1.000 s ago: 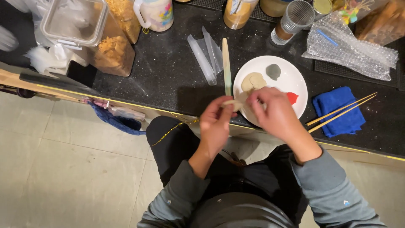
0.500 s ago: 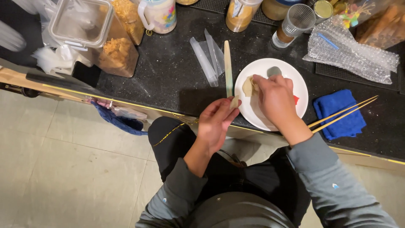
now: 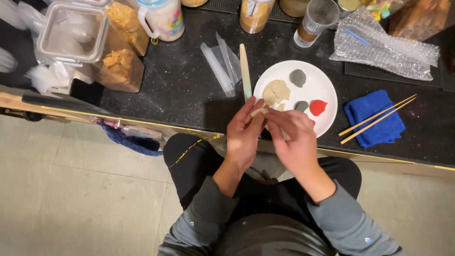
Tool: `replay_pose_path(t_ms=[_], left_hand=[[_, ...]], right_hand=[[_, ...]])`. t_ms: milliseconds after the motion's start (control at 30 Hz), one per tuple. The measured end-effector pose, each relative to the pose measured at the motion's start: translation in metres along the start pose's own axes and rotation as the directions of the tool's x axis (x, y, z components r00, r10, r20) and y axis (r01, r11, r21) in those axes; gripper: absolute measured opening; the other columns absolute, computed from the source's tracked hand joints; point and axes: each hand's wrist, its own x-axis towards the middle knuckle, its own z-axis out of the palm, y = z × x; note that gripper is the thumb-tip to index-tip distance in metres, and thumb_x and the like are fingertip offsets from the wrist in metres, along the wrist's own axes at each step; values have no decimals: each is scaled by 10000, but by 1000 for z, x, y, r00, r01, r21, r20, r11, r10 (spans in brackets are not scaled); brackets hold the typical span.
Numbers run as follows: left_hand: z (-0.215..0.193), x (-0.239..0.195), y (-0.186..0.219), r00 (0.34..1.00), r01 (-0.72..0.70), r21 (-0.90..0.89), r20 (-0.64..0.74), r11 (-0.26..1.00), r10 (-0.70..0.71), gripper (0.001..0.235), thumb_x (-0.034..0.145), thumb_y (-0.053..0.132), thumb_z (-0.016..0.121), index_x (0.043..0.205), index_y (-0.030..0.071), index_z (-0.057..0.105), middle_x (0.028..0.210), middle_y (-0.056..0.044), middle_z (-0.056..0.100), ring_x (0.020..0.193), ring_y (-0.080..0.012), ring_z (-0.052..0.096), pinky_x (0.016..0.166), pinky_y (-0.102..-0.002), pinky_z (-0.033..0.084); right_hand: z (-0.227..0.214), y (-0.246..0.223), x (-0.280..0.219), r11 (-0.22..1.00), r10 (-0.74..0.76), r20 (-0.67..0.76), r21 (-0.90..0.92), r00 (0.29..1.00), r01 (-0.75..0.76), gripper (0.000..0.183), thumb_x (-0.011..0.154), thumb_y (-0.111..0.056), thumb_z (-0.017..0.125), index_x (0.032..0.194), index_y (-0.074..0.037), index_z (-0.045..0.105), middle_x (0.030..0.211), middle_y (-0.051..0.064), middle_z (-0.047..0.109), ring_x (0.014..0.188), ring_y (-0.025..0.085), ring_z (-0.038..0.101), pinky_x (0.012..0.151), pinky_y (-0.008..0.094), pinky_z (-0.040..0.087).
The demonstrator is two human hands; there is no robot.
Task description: The person sits on the floor and shapes small pieces of beige, grey, and red clay by hand. They flatten the clay pieces, place them on a white plate, and then combine them into a single layered object.
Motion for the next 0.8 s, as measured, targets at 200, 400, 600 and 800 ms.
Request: replay_pose_path(t_ms=[200,400,600,800], left_hand=[[-5,-14,0,986,93,-90,150,992,-78,498,1042,32,546,1525,-29,442,1399,-244,573,1314,-336,561,1122,-559,451],[-10,-8,-2,997,20,22,78,1000,-22,409,999,37,659,1392,-56,597,1241,-293,691,1150,-384,687,994,-511,576],[0,-30,-5,952,222,52,207,974,-228,416,955,109,716,1355,7,666,1007,-158,764,876,-191,753,811,-352,660],[8,-56,18,774,480,-259,575,838,-266,570,1148,493,387,1446,43,571,1232,-155,723,1198,-229,679,1104,-370,495]], right_hand=[[-3,-8,-24,997,74,225,20,972,-80,389,1004,-97,536,1381,-37,611,1365,185,669,1311,354,558,1095,500,377],[-34,-10,-13,811,300,69,507,952,-292,288,1043,-47,568,1326,9,570,1231,180,725,1247,264,653,1076,402,463],[-27,4,4,980,-151,100,142,983,136,419,1017,-197,635,1394,-16,620,1538,156,539,1474,385,410,1221,512,293],[-6,-2,10,964,-237,172,165,956,209,520,994,-34,517,1514,-3,517,1497,249,546,1399,467,469,1198,535,329]])
